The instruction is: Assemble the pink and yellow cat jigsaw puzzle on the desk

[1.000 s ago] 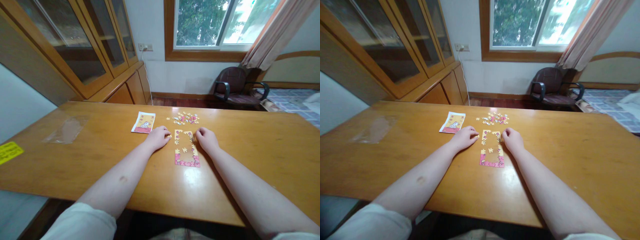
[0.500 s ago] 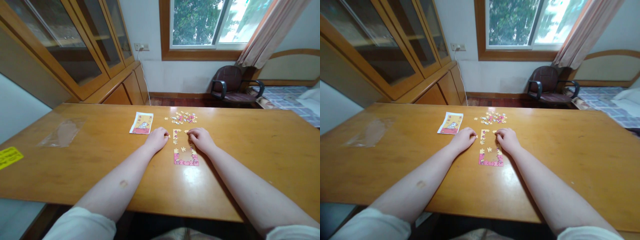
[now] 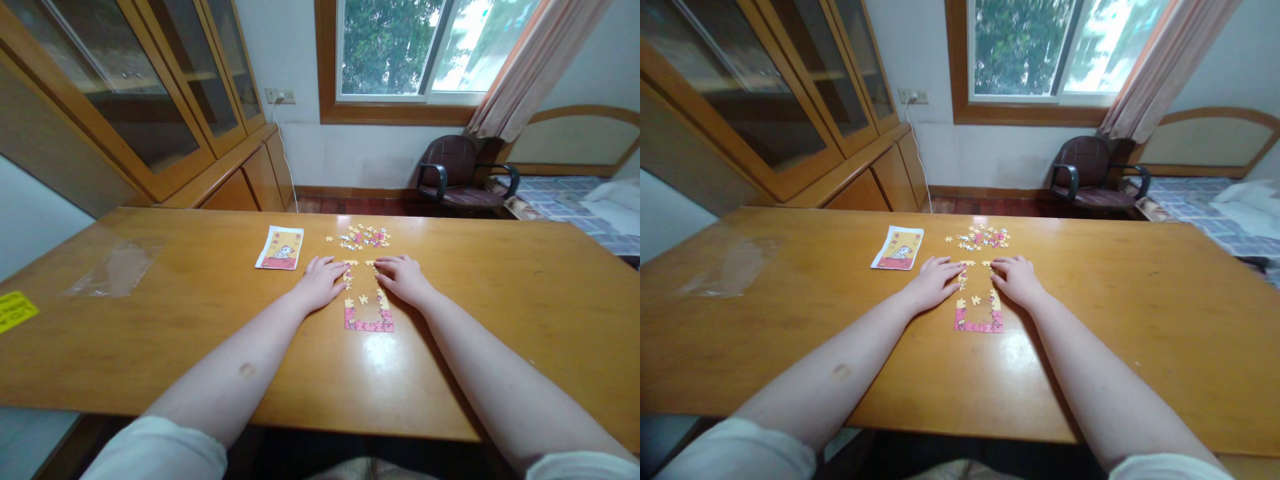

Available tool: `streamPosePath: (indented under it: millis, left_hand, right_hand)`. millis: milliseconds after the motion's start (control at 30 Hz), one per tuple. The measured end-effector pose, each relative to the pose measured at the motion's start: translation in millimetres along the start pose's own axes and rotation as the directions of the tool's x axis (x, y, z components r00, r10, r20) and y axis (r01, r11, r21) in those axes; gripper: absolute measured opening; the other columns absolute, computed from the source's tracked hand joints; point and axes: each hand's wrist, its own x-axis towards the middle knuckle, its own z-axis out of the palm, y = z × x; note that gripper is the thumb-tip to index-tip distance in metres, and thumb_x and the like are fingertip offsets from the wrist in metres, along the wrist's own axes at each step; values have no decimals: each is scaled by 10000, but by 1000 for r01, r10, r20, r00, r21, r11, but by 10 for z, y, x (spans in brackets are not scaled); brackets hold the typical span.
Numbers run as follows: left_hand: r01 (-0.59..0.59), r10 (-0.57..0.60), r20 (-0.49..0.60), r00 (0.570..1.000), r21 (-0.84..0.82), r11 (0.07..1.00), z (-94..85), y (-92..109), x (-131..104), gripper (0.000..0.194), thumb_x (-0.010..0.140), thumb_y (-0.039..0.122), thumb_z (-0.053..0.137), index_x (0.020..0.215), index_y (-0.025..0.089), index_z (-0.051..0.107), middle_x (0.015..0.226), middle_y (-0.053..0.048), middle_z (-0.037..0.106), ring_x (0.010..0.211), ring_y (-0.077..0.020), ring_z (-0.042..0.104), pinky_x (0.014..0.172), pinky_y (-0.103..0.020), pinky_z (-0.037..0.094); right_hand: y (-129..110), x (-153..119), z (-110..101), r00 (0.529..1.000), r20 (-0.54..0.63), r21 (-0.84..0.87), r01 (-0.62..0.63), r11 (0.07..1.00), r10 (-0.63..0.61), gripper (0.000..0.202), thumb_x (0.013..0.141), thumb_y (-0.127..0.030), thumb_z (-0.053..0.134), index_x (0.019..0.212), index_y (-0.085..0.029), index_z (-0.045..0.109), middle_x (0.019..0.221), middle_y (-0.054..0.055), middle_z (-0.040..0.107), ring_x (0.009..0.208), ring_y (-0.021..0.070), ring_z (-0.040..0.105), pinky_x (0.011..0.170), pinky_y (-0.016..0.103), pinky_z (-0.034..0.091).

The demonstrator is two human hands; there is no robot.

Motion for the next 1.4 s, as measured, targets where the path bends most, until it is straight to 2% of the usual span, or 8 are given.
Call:
streamPosePath:
  millis: [233,400,500,633,767,1133,1300,1400]
  left_hand:
    - [88,-90,-180,980,-21,996,-99,-94,8,365,898,276,444,1221,196,594,1241,-74,618,1138,-228,536,1003,-403,397]
    - [97,-95,-131,987,14,995,-204,-170,-4,292,877,204,454,1045,212,693,1054,-52,687,984,-209,594,903,-364,452]
    - [-17,18,-113,993,15,1000,-207,-140,-28,274,872,235,485,1045,255,697,1054,-41,675,988,-206,574,911,-368,435]
    - [-203,202,-44,978,-15,979,-180,-60,-56,251,875,265,507,1029,307,701,1070,-19,662,1024,-202,546,950,-388,395]
    - [-224,223,-14,975,-50,973,-163,-22,-60,195,847,288,560,971,299,710,1080,-16,657,1050,-206,533,971,-399,368]
    - [-171,169,-49,984,-45,984,-129,-25,-48,208,833,341,574,985,250,682,1067,-31,658,1029,-212,548,954,-383,391]
    - [-129,127,-61,990,-36,991,-103,-39,-48,356,856,357,535,1185,244,612,1186,-49,632,1102,-224,529,989,-398,377]
    - [-129,128,-47,991,-34,991,-96,-48,-43,338,867,357,519,1172,260,627,1179,-38,642,1100,-227,532,991,-408,369]
  right_hand:
    - [18,10,13,976,-196,116,-73,990,95,273,884,-335,487,1024,-230,697,1133,55,680,1057,259,547,900,430,370]
    - [37,21,44,946,-281,181,-111,977,159,231,861,-308,510,941,-204,700,1013,75,703,995,247,583,888,405,393]
    - [3,6,22,962,-259,197,-35,980,87,213,858,-294,512,912,-205,699,948,71,707,930,229,593,855,383,400]
    - [-115,-29,-42,980,-144,163,161,973,-137,186,854,-302,540,832,-221,706,863,49,705,855,207,578,825,362,381]
    - [-191,-36,-67,977,-69,142,211,967,-203,179,843,-327,565,815,-229,713,825,46,700,841,205,569,807,355,371]
    - [-62,5,-4,952,-296,199,-20,980,80,223,856,-307,520,737,-201,677,787,59,691,800,211,597,772,343,420]
    - [-33,20,23,950,-282,221,-70,973,132,210,845,-303,517,777,-213,694,838,58,705,838,220,607,798,357,431]
    - [-31,22,30,956,-259,228,-77,971,137,209,840,-300,512,804,-220,702,862,59,708,859,223,609,815,366,434]
